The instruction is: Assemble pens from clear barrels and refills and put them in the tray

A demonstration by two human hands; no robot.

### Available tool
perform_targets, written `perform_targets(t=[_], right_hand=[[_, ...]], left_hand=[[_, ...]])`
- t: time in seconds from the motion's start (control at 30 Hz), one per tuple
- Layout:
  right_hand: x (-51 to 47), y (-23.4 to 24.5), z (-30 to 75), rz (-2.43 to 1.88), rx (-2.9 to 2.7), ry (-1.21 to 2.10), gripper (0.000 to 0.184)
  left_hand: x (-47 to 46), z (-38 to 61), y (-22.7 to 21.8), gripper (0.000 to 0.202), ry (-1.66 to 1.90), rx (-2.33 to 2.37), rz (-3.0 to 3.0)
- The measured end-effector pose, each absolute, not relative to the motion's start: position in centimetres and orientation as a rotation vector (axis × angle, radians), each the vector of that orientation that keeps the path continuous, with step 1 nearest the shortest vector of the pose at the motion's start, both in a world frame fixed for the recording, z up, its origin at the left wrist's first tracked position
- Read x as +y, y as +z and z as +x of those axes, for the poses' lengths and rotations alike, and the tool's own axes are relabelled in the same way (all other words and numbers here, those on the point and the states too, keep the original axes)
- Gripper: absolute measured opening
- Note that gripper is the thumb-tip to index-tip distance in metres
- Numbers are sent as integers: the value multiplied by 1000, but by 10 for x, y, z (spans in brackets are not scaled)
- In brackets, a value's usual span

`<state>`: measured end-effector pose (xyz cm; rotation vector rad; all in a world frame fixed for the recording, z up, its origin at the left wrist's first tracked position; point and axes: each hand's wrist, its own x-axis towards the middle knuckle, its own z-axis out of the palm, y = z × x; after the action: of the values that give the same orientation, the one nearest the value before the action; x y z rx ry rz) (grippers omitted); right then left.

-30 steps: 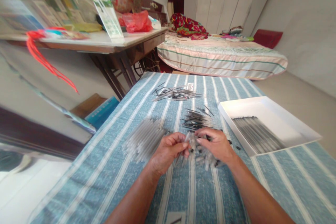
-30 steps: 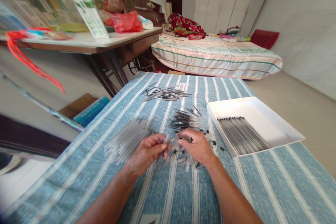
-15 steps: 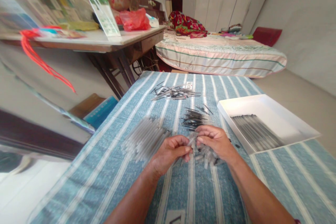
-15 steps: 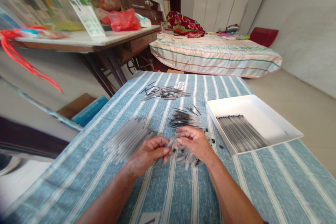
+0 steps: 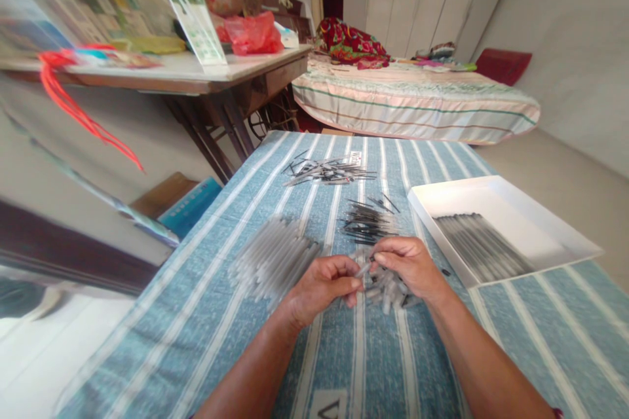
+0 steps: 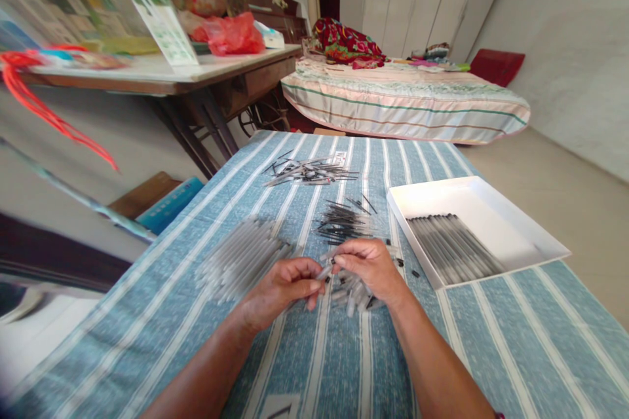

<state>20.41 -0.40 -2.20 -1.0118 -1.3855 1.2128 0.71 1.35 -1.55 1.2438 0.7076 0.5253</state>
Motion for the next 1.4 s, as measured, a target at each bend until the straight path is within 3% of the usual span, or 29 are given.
perform_targets(t=[1.4], right_hand=[[-3, -23, 207, -1204, -1650, 1184, 22]], left_hand=[[13, 9, -15, 12, 449, 830, 1266]])
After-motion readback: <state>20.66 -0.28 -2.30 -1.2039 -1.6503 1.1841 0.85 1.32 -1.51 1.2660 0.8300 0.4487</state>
